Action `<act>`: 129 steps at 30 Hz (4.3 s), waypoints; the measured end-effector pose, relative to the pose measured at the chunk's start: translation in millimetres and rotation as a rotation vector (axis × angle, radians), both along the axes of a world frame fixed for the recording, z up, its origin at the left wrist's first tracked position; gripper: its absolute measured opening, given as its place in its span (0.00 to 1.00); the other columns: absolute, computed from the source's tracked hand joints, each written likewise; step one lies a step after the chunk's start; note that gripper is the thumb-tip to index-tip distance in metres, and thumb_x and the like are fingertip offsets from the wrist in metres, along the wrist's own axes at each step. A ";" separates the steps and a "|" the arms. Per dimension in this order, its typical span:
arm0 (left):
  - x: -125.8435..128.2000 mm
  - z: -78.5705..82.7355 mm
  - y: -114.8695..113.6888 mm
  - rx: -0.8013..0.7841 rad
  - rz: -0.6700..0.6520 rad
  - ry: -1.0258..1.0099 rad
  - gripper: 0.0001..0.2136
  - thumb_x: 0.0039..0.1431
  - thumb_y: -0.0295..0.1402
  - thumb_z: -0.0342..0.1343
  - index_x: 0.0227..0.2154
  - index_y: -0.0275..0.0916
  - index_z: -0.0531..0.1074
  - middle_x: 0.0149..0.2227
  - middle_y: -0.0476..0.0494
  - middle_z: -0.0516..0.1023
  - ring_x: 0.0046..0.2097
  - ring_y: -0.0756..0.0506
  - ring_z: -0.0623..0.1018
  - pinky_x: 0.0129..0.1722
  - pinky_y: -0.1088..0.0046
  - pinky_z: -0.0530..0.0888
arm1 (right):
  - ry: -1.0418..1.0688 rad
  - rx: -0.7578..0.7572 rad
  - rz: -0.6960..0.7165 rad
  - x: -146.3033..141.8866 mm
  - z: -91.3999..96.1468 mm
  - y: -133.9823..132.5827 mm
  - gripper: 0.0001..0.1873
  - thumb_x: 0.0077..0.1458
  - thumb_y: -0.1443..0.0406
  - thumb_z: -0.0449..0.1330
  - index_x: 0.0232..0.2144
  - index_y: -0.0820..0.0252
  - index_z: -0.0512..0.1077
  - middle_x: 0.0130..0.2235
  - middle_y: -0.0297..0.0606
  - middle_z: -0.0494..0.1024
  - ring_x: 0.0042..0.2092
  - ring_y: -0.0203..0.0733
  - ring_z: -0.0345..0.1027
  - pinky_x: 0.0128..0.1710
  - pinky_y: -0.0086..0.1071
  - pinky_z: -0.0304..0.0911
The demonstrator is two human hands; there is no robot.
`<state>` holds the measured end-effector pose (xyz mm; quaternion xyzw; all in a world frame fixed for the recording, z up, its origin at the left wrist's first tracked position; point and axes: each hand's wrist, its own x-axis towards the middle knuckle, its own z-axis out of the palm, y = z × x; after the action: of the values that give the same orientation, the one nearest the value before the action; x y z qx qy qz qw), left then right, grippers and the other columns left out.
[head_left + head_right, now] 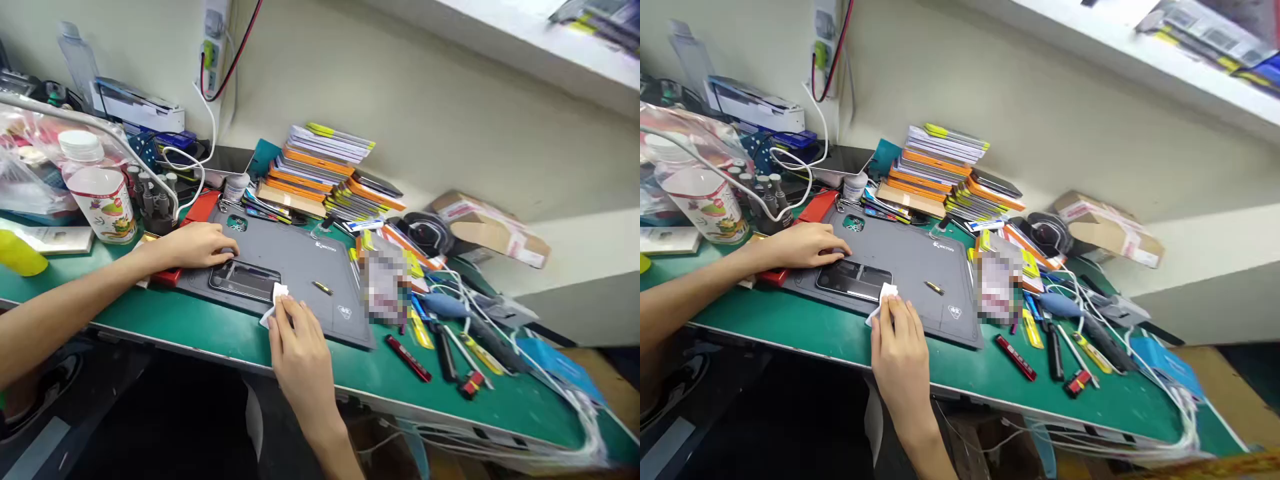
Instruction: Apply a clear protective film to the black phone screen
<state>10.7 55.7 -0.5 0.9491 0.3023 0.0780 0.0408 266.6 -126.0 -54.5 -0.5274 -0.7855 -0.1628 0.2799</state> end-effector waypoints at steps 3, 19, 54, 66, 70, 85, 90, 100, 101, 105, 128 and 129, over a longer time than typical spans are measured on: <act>-1.1 0.2 0.9 -0.005 -0.002 -0.002 0.16 0.74 0.41 0.49 0.53 0.46 0.79 0.42 0.43 0.83 0.46 0.43 0.79 0.42 0.72 0.70 | 0.019 -0.027 -0.013 -6.5 4.2 11.6 0.17 0.73 0.67 0.51 0.57 0.67 0.74 0.52 0.52 0.81 0.55 0.54 0.76 0.60 0.54 0.72; -1.2 -19.0 -3.9 0.032 0.046 -0.151 0.14 0.67 0.29 0.54 0.46 0.44 0.84 0.37 0.43 0.85 0.40 0.43 0.82 0.35 0.72 0.69 | 0.018 -0.032 0.242 -54.6 3.6 19.3 0.18 0.70 0.69 0.55 0.58 0.65 0.74 0.53 0.52 0.81 0.56 0.54 0.75 0.58 0.52 0.73; -25.5 0.0 -73.5 0.313 -0.123 0.019 0.16 0.74 0.35 0.53 0.53 0.30 0.78 0.58 0.29 0.80 0.51 0.39 0.86 0.45 0.67 0.83 | 0.140 -0.022 0.156 23.0 -0.8 28.4 0.15 0.69 0.69 0.61 0.56 0.62 0.76 0.53 0.47 0.83 0.53 0.48 0.80 0.54 0.43 0.77; -22.5 6.4 -76.6 0.415 -0.162 0.145 0.16 0.76 0.31 0.48 0.55 0.27 0.77 0.58 0.26 0.80 0.54 0.37 0.85 0.41 0.68 0.85 | 0.097 -0.008 0.163 25.9 3.2 26.8 0.16 0.66 0.71 0.64 0.56 0.66 0.77 0.52 0.47 0.83 0.51 0.47 0.80 0.53 0.42 0.78; -24.3 6.6 -76.3 0.341 -0.171 0.095 0.16 0.76 0.32 0.50 0.58 0.31 0.76 0.60 0.28 0.78 0.58 0.37 0.82 0.50 0.63 0.85 | 0.093 -0.004 0.144 25.1 4.3 26.2 0.16 0.66 0.71 0.63 0.56 0.63 0.77 0.51 0.46 0.84 0.51 0.48 0.81 0.51 0.43 0.80; -25.8 6.8 -77.4 0.365 -0.202 0.124 0.16 0.75 0.30 0.51 0.57 0.30 0.76 0.60 0.28 0.78 0.58 0.36 0.82 0.53 0.61 0.84 | 0.082 -0.002 0.144 22.4 6.3 27.1 0.16 0.65 0.73 0.64 0.54 0.68 0.76 0.51 0.48 0.84 0.51 0.47 0.80 0.52 0.41 0.78; -25.4 6.4 -78.1 0.377 -0.200 0.053 0.15 0.74 0.30 0.53 0.56 0.30 0.77 0.57 0.28 0.81 0.56 0.37 0.84 0.52 0.63 0.84 | 0.077 0.009 0.142 21.1 6.4 27.2 0.15 0.65 0.73 0.64 0.54 0.66 0.76 0.51 0.47 0.84 0.51 0.47 0.80 0.52 0.41 0.79; -23.5 4.8 -83.0 0.489 -0.204 0.150 0.15 0.75 0.29 0.51 0.55 0.27 0.77 0.57 0.26 0.80 0.55 0.36 0.84 0.52 0.61 0.85 | 0.067 0.032 0.151 20.9 6.1 28.3 0.15 0.65 0.73 0.64 0.54 0.66 0.77 0.50 0.48 0.84 0.50 0.48 0.81 0.51 0.41 0.79; -22.7 4.7 -84.0 0.527 -0.214 0.135 0.14 0.74 0.28 0.52 0.54 0.25 0.78 0.55 0.24 0.81 0.54 0.35 0.84 0.50 0.61 0.85 | 0.067 0.032 0.155 21.3 5.3 28.5 0.15 0.65 0.73 0.64 0.54 0.66 0.77 0.50 0.47 0.84 0.50 0.48 0.81 0.52 0.42 0.79; -21.8 2.6 -87.0 0.661 -0.226 0.122 0.13 0.73 0.27 0.53 0.50 0.22 0.78 0.51 0.23 0.83 0.50 0.37 0.86 0.46 0.65 0.86 | 0.077 0.058 0.171 22.2 3.7 30.6 0.14 0.65 0.73 0.64 0.52 0.64 0.78 0.50 0.45 0.85 0.50 0.48 0.81 0.51 0.41 0.78; -26.1 -31.0 -92.3 0.697 -0.082 -0.132 0.12 0.73 0.30 0.55 0.51 0.27 0.77 0.50 0.30 0.85 0.50 0.39 0.86 0.47 0.65 0.85 | -0.009 -0.146 0.606 -1.6 22.0 55.3 0.20 0.69 0.72 0.57 0.61 0.59 0.73 0.53 0.45 0.82 0.58 0.48 0.76 0.67 0.58 0.67; -25.9 -31.7 -92.4 0.710 -0.078 -0.137 0.12 0.73 0.30 0.54 0.51 0.27 0.78 0.50 0.30 0.85 0.50 0.40 0.86 0.46 0.65 0.84 | -0.025 -0.144 0.604 -3.2 23.2 55.9 0.19 0.70 0.72 0.57 0.60 0.60 0.73 0.53 0.46 0.82 0.58 0.49 0.76 0.67 0.58 0.67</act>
<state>-15.2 -36.7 -32.3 0.9075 0.2165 0.2401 -0.2682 263.4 -70.2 -31.3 -0.2864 -0.9196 -0.0227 0.2681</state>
